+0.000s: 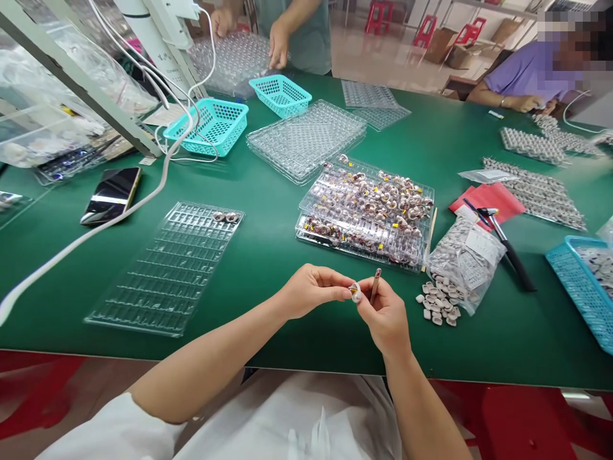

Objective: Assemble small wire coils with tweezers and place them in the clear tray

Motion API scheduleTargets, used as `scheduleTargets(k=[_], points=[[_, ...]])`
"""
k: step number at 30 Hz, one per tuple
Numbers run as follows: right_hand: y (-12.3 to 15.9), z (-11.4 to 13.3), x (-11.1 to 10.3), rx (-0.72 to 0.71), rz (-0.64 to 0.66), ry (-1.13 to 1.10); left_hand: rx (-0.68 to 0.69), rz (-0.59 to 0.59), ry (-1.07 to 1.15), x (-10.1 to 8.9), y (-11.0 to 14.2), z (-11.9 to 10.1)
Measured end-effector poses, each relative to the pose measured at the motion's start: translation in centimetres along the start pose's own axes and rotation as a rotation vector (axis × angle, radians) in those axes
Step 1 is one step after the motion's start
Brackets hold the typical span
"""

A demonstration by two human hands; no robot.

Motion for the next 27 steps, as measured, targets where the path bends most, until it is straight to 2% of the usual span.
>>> scheduleTargets(k=[10, 12, 15, 19, 22, 24, 27], points=[[0.1, 1.7, 0.4, -0.144, 0.011, 0.188, 0.066, -0.152, -0.134, -0.3, 0.2, 0.0], [0.5, 2.4, -0.2, -0.165, -0.006, 0.238, 0.097, -0.160, -0.161, -0.4, 0.2, -0.4], [1.7, 3.5, -3.1, -0.207, -0.106, 0.360, 0.115, -0.150, -0.176, -0.5, 0.1, -0.8], [4.0, 4.4, -10.5, -0.257, -0.360, 0.620, 0.084, -0.116, -0.193, -0.4, -0.1, -0.5], [4.7, 3.7, -14.7, -0.259, -0.400, 0.852, 0.053, -0.094, -0.182, -0.2, -0.3, 0.0], [4.5, 2.6, -16.0, -0.232, -0.376, 0.971, 0.044, -0.089, -0.166, 0.0, -0.4, 0.3], [4.0, 0.9, -15.9, -0.185, -0.322, 1.109, 0.033, -0.084, -0.155, 0.2, -0.5, 0.6]])
Point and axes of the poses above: each hand's wrist, its own y-axis away from the middle knuckle, its own x-axis out of the palm, z = x × y, the point moved 8 cm from there along -y, towards the middle knuckle, and after that the axes turned 4 degrees about -y, right-handed, at the moved point
